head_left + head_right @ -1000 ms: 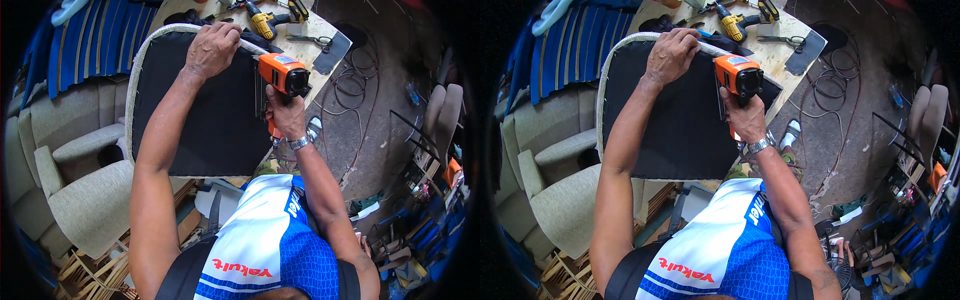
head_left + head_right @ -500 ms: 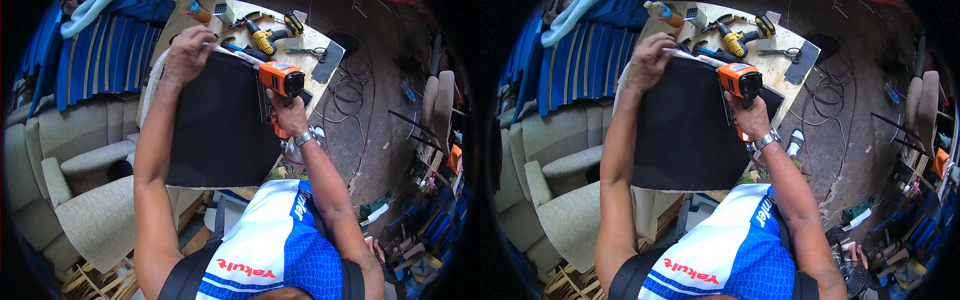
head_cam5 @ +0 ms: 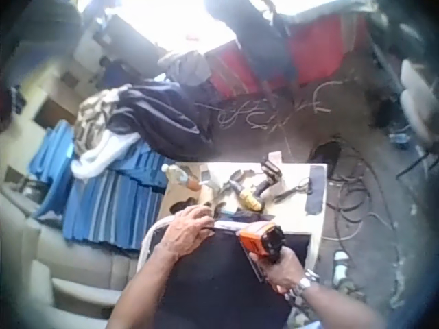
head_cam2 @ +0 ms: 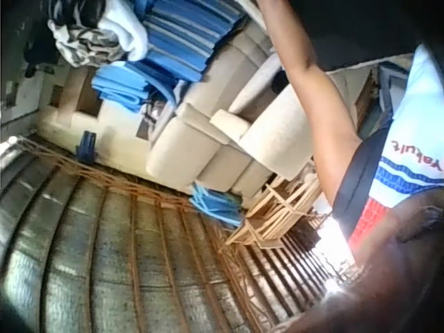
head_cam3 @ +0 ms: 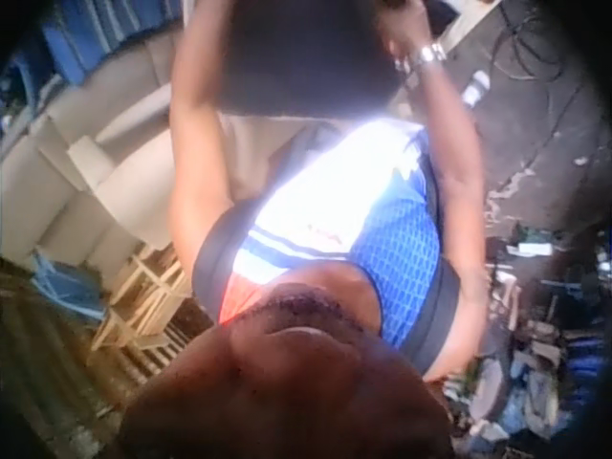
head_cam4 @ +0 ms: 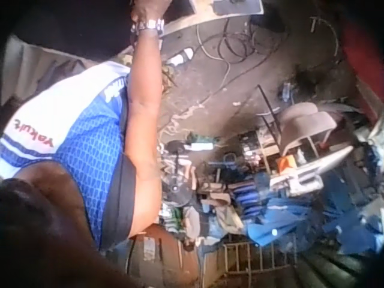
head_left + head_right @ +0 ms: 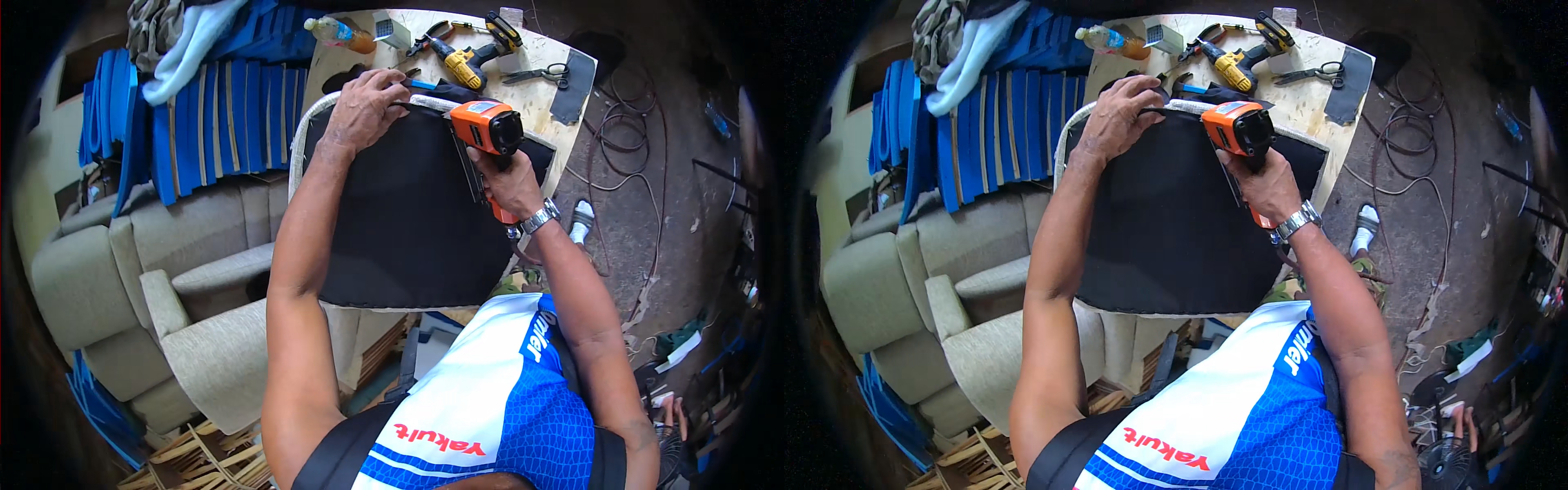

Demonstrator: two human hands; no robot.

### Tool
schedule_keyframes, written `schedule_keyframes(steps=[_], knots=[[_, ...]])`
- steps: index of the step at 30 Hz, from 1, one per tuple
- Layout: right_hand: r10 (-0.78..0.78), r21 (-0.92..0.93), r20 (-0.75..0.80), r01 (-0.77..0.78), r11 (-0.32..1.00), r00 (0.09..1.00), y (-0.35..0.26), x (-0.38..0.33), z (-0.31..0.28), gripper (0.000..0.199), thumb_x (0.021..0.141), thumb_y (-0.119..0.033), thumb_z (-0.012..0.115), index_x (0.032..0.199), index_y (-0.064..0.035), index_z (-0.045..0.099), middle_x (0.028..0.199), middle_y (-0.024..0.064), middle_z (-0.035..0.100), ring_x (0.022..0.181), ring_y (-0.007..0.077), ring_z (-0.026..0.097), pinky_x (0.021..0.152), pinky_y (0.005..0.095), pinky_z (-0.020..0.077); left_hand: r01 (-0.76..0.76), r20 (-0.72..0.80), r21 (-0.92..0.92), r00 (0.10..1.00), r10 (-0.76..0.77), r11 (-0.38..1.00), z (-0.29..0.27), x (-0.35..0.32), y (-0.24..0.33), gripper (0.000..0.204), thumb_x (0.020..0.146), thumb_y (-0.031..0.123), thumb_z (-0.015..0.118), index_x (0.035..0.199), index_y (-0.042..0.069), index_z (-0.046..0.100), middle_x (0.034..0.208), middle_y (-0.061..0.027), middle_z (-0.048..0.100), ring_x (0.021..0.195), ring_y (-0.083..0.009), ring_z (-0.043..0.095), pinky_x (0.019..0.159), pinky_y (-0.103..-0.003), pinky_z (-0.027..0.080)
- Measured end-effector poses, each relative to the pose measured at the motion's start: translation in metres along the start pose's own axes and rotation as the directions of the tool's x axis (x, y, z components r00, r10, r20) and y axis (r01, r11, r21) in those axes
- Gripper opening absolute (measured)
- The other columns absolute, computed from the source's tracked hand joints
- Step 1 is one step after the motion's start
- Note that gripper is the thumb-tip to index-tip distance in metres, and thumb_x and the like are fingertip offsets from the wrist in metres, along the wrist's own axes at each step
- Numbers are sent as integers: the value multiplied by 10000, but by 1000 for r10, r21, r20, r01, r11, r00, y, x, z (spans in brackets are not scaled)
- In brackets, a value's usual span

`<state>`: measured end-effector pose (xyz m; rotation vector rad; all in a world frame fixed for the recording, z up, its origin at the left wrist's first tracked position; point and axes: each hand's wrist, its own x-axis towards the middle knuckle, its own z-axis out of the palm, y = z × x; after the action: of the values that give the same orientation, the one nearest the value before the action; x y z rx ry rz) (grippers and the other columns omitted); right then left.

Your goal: The person staples fabric onto a chair cushion using a pneumatic staple gun. They pull the fabric taut, apply staples along the edges, and then flip the cushion to inspect the work. The person handles a box of staples and a cushion during the process.

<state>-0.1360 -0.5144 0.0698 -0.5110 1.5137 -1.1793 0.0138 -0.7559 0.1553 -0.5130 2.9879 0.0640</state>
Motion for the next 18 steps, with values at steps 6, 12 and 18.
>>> schedule_keyframes(steps=[6,12,18], knots=[[48,10,24,-48,999,999,2,3,-4,476,904,-517,763,1049,-65,738,718,74,699,635,167,689,605,344,529,-52,-26,-63,998,51,997,2,-4,-3,147,861,221,787,976,143,738,1323,-24,644,1363,-260,521,1098,-466,448],[9,-19,37,-9,1000,999,9,7,-6,523,892,-548,761,1093,-66,736,812,119,735,742,243,727,722,389,548,9,100,-15,995,-7,1000,1,4,0,109,896,170,762,977,113,717,1272,-38,671,1379,-258,507,1135,-456,410],[8,-17,29,-8,1000,1000,5,4,-6,535,889,-555,761,1110,-68,739,844,136,744,782,258,738,751,392,550,113,309,-172,949,-55,979,-1,16,-7,129,915,104,725,1027,78,664,1196,-85,673,1284,-297,550,1065,-432,466]])
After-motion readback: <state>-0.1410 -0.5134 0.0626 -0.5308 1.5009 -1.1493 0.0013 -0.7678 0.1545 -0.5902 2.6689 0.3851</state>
